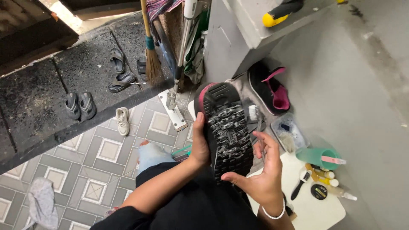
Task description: Applying a cleaning or adhesive substance to the sole of a shoe using a small brush at a repair bench.
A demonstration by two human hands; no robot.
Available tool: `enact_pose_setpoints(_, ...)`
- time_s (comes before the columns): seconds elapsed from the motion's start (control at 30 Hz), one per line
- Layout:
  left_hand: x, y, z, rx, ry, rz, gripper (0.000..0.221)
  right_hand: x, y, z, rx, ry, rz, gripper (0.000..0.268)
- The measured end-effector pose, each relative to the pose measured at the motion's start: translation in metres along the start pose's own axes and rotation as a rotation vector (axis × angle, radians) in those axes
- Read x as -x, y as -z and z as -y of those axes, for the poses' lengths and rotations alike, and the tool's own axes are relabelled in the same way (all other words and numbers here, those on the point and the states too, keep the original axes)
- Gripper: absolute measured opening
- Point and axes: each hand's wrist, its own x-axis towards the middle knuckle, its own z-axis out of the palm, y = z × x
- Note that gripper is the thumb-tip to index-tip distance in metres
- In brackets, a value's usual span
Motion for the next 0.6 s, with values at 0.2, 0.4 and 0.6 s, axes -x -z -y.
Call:
enact_pose_setpoints(0.2, -0.006, 0.003, 0.015, -0.24, -0.124, -0.025, 0.05, 0.005, 0.008, -0.01, -0.023, -0.032, -0.058, 0.108)
enact_pose_setpoints(0.4, 0.001, 0.005, 0.059, -0.085, -0.014, 0.074, 0.057, 0.024, 0.037, -0.035, -0.001, 0.071, -0.116, 0.106)
enact_pose_setpoints(0.6, -0.015, -0.003, 0.082, -0.072, 0.039, 0.052, 0.055, 0.047, 0.041, -0.043, 0.158, 0.173, -0.223, 0.052)
